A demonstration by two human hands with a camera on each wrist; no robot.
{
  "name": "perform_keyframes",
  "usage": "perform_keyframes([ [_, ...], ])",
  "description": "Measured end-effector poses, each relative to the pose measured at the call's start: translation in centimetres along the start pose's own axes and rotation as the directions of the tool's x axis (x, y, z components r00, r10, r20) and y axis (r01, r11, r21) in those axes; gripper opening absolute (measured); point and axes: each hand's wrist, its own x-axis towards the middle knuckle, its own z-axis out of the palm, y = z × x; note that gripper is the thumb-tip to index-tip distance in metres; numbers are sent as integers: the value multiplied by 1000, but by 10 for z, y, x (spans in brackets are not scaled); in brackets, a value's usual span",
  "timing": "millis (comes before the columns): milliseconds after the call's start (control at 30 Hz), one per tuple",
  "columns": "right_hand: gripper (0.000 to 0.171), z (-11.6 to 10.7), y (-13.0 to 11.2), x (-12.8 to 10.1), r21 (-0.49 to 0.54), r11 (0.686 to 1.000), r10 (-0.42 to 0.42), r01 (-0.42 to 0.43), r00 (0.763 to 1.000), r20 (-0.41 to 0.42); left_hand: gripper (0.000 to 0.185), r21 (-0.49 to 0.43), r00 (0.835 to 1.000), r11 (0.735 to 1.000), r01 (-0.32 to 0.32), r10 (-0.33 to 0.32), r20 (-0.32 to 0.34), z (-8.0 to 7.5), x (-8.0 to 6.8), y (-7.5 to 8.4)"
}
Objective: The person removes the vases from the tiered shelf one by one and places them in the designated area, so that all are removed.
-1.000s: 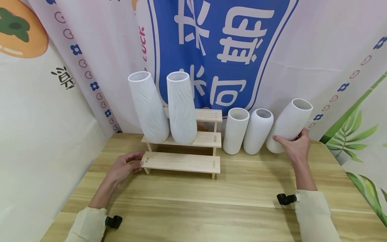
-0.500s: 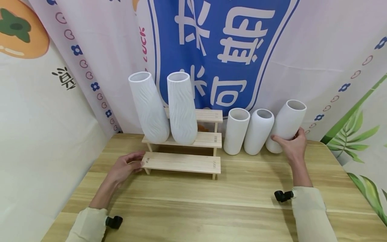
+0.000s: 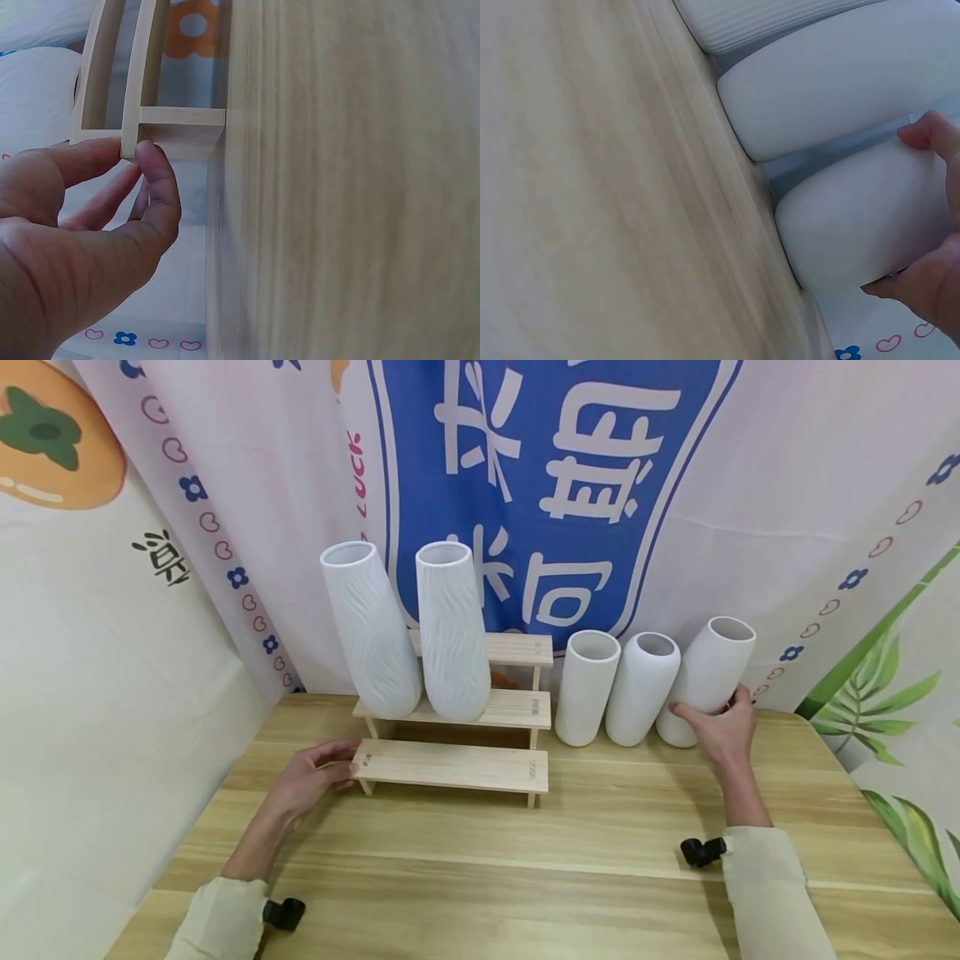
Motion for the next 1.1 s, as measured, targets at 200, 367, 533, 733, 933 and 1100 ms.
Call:
perform_keyframes([
  [200, 95, -2, 1, 0, -11, 1000, 1, -1, 1000, 29, 57, -2, 1000, 1000, 1, -1, -1, 0, -1, 1],
  [367, 100, -6, -1, -1, -46, 999, 0, 5, 996, 90, 57, 7, 1000, 1000, -2, 2, 0, 0, -1, 1],
  [533, 105, -13, -5, -3, -70, 997, -7, 18, 987, 158, 58, 7, 1000, 1000, -2, 2, 1, 0, -1, 0],
  [733, 107, -26, -19, -10, -99, 995, 17, 4, 979, 203, 58, -2, 1000, 1000, -1, 1, 1, 0, 0, -1],
  [933, 101, -32, -30, -21, -113, 994, 19, 5, 977, 212, 58, 4, 1000, 1000, 5, -5, -5, 0, 0, -2],
  [1100, 101, -37, -42, -31, -133, 991, 57, -32, 981, 186, 58, 8, 1000, 1000, 7, -7, -11, 0, 0, 0],
])
